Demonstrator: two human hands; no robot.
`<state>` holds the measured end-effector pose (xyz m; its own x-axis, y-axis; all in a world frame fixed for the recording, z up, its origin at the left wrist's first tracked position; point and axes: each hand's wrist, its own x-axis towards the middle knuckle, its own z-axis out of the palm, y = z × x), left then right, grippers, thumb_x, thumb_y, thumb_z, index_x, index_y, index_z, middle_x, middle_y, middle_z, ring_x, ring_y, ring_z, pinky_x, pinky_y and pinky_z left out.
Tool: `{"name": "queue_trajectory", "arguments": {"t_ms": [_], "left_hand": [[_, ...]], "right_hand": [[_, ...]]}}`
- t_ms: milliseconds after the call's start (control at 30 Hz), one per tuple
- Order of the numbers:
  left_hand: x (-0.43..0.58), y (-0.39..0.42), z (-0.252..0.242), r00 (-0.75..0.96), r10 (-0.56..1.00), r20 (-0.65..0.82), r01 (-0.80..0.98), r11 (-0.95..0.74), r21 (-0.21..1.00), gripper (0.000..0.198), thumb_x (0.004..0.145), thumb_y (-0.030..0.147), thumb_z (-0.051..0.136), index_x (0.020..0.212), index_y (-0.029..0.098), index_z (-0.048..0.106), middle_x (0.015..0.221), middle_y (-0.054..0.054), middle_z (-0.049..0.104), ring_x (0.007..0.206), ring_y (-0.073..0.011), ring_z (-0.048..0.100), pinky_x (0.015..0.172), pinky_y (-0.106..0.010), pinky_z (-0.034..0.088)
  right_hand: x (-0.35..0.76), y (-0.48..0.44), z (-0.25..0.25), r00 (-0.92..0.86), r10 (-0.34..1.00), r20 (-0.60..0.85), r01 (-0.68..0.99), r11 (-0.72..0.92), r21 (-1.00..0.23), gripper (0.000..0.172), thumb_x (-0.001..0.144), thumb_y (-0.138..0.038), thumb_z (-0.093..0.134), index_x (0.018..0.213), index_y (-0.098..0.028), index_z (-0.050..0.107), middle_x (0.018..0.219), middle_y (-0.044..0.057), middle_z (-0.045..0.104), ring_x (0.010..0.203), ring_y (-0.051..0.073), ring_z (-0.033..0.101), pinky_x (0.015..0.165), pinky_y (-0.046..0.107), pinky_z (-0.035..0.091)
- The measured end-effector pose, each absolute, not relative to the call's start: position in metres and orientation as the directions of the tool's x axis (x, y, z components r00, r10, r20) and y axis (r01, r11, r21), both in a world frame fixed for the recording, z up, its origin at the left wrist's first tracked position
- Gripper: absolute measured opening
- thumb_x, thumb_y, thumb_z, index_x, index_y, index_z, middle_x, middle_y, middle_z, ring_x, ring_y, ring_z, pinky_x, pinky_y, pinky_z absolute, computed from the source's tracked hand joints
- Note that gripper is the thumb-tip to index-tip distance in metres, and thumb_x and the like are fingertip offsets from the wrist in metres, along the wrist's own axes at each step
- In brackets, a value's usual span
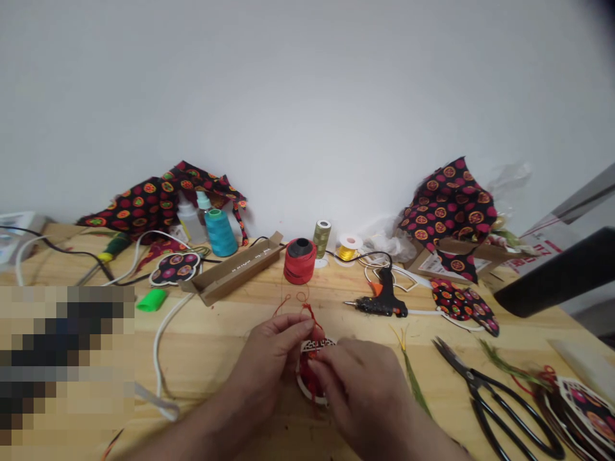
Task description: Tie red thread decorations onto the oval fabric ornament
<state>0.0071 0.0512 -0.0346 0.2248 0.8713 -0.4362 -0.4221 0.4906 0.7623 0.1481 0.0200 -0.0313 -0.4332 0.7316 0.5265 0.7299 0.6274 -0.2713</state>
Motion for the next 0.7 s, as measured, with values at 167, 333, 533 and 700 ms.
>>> {"name": "queue_trajectory", "arguments": {"t_ms": [167, 333, 533, 700], "left_hand": [[0.006, 0.054, -0.038, 0.236, 0.861, -0.452, -0.461, 0.508, 0.728, 0.014, 0.065, 0.023, 0.071, 0.063, 0.015, 0.060, 0.049, 0.004, 0.059, 0.030, 0.0003, 0.029, 0.032, -0.012, 0.015], [0.008, 0.053, -0.041, 0.250, 0.869, -0.426, -0.516, 0.492, 0.701, 0.019, 0.064, 0.020, 0.072, 0.056, 0.016, 0.055, 0.038, 0.009, 0.043, 0.032, -0.0017, 0.028, 0.033, -0.015, 0.018], [0.009, 0.050, -0.040, 0.271, 0.870, -0.411, -0.466, 0.492, 0.735, 0.009, 0.064, 0.019, 0.072, 0.065, 0.015, 0.064, 0.045, 0.005, 0.054, 0.040, -0.0058, 0.046, 0.040, -0.015, 0.034], [0.011, 0.047, -0.040, 0.300, 0.860, -0.412, -0.415, 0.507, 0.755, 0.012, 0.063, 0.022, 0.075, 0.070, 0.014, 0.070, 0.061, -0.003, 0.069, 0.057, -0.0145, 0.062, 0.058, -0.024, 0.048]], "right_hand": [[0.135, 0.015, -0.043, -0.745, 0.430, 0.511, 0.611, 0.748, 0.261, 0.016, 0.074, -0.005, 0.045, 0.069, -0.013, 0.058, 0.053, 0.004, 0.054, 0.044, 0.017, 0.046, 0.043, 0.030, 0.027], [0.131, 0.013, -0.048, -0.783, 0.343, 0.518, 0.428, 0.903, 0.048, 0.024, 0.080, -0.008, 0.045, 0.060, -0.017, 0.053, 0.049, 0.000, 0.051, 0.044, 0.013, 0.043, 0.041, 0.027, 0.032], [0.149, 0.024, -0.024, -0.280, 0.769, 0.575, 0.354, 0.639, -0.683, 0.019, 0.088, -0.020, 0.044, 0.077, -0.018, 0.059, 0.083, 0.005, 0.060, 0.077, 0.013, 0.057, 0.067, 0.025, 0.046], [0.152, 0.046, -0.033, -0.032, 0.995, -0.093, 0.004, -0.092, -0.996, 0.020, 0.066, -0.025, 0.070, 0.080, -0.015, 0.062, 0.087, 0.006, 0.062, 0.073, 0.015, 0.059, 0.066, 0.028, 0.048]]}}
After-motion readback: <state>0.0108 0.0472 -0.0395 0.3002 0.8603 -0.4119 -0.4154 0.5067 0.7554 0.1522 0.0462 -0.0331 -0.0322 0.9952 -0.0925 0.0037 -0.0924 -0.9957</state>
